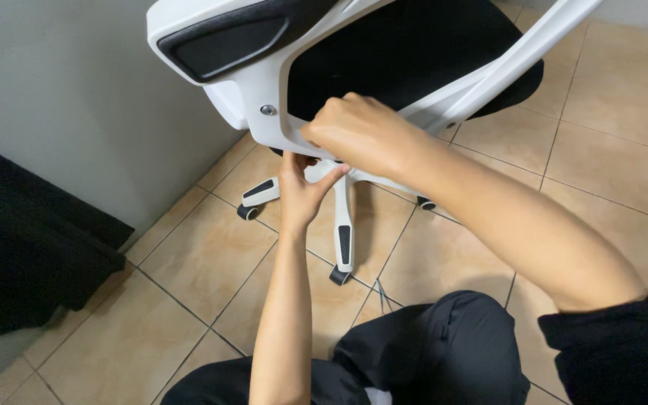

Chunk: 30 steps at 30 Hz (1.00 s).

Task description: The person sits on the floor and uses an Allen key to tighten multiple screws on the underside of an office chair, securing the backrest frame to the seat base. The person works methodically on each screw location around the chair's perimeter.

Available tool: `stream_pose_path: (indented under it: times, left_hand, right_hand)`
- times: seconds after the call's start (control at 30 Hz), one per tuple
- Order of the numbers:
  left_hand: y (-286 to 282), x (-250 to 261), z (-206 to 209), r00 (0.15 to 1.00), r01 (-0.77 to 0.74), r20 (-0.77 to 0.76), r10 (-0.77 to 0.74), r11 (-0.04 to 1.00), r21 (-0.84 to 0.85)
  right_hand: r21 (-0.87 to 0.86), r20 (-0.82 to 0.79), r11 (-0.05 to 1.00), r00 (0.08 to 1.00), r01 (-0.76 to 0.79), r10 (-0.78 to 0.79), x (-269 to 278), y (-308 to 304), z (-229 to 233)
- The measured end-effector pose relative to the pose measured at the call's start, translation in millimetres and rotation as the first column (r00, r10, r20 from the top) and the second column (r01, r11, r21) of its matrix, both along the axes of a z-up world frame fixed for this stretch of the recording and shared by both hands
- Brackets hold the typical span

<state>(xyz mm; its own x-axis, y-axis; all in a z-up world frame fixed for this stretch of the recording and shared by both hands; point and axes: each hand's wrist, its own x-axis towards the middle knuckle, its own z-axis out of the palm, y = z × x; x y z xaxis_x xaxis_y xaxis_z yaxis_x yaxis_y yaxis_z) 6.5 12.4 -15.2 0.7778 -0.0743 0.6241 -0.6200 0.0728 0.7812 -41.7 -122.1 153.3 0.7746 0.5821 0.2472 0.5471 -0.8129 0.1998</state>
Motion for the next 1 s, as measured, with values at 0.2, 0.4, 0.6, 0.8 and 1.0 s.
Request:
stream_pose_path:
  times: [0.2, 0.4, 0.6, 0.8, 1.0]
  left_hand:
    - [46, -20, -39, 0.824, 0.252, -0.225, -0.519, 0.694, -0.674]
    - [55, -51, -71, 0.957, -0.053, -0.277, -0.089, 0.882, -0.468]
    - [62, -80, -57, 0.979, -0.084, -0.206, 0.005, 0.923, -0.376]
    - [44, -91, 3, 0.962, -0.263, 0.125, 0.242, 0.946, 0.188]
    - [13, -57, 67, 0.752, -0.477, 0.656, 0.062, 0.738, 0.477]
  right_hand:
    - [0.479, 0.517, 0.846, 0.854, -0.233, -0.058, -44, 28, -71]
    - [0.722, 0.542, 0.576, 0.831, -0.383, -0.126, -35, 53, -129]
    - [0.748, 0.478, 0.609, 0.852, -0.265, -0.216, -27, 55, -165]
    - [0.847, 0.46, 0.393, 0.864, -0.358, -0.204, -22, 50, -194]
    - [0.987, 0.063, -0.132, 0.971, -0.095, -0.232, -2, 55, -233]
